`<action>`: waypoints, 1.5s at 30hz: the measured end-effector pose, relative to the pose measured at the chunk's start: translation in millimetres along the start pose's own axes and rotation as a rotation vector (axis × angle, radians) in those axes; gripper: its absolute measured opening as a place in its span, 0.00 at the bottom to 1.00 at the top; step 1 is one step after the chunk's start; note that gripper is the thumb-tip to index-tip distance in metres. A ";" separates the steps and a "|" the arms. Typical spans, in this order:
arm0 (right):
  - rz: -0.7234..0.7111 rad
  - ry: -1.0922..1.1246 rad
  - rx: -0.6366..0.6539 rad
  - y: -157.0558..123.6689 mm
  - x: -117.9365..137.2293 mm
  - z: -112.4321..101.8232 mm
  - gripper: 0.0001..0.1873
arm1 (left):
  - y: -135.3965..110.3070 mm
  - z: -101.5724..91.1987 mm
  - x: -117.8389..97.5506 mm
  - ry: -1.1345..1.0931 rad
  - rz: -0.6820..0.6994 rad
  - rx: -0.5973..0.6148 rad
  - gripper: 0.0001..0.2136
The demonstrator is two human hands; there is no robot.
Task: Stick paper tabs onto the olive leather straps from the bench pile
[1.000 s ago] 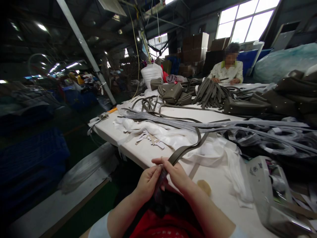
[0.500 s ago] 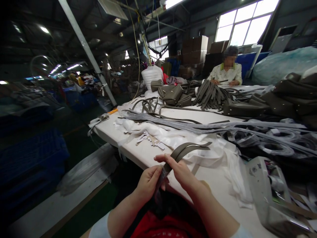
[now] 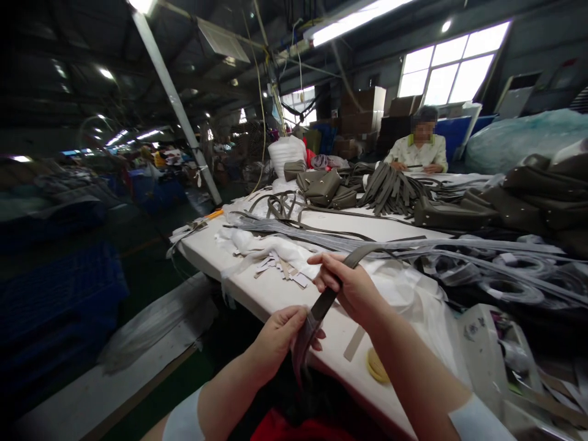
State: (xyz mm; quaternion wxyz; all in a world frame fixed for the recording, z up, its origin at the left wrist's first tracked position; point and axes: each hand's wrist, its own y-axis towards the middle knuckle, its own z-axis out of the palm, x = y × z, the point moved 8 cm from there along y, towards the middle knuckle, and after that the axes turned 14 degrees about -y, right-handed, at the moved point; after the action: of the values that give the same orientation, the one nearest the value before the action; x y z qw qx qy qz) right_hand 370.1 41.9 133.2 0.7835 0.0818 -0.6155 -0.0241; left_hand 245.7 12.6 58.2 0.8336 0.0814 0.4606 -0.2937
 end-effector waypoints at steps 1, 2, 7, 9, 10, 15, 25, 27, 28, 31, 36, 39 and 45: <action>-0.013 -0.051 0.037 3.2 8.6 4.4 0.16 | 1.7 4.9 -7.7 -0.011 0.023 0.002 0.23; -0.017 -0.104 0.075 5.9 15.8 9.9 0.19 | 4.0 9.5 -16.5 -0.020 0.056 0.003 0.23; 0.085 -0.405 0.265 10.4 25.5 46.2 0.31 | 17.0 32.4 -62.8 -0.065 0.217 0.030 0.23; 0.101 -0.486 0.303 11.2 30.2 56.5 0.33 | 19.2 41.7 -77.7 -0.056 0.284 0.070 0.24; 0.094 -0.503 0.298 12.5 36.3 58.2 0.32 | 19.5 45.6 -83.0 -0.045 0.313 0.091 0.24; -0.144 -0.323 0.083 25.9 109.6 37.8 0.24 | 21.0 56.4 -96.0 0.046 0.416 0.132 0.26; -0.064 -0.647 0.329 26.5 129.0 76.1 0.35 | 13.8 93.9 -163.5 0.020 0.557 0.181 0.26; -0.122 -0.628 0.275 27.1 145.4 76.7 0.33 | 12.0 97.3 -167.6 0.026 0.579 0.192 0.26; -0.167 -0.601 0.225 28.5 159.0 73.5 0.32 | 12.1 98.1 -167.1 0.037 0.579 0.197 0.26; -0.273 -0.541 0.105 33.9 203.2 59.2 0.29 | 15.0 99.8 -163.7 0.099 0.560 0.209 0.24; -0.169 -0.678 0.232 42.0 219.8 66.2 0.32 | 14.1 115.5 -189.1 0.147 0.638 0.268 0.22; -0.147 -0.697 0.268 40.7 209.4 80.3 0.30 | 9.3 129.5 -215.6 0.131 0.723 0.303 0.22; -0.266 -0.691 0.163 36.0 233.3 83.2 0.26 | 13.5 136.9 -220.9 0.157 0.702 0.279 0.25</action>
State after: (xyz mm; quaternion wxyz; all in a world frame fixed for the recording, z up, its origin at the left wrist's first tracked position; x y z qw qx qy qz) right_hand 343.6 36.8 382.1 0.5108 0.2100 -0.8273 -0.1026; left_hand 262.9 59.6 313.6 0.8266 0.3690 0.4227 -0.0433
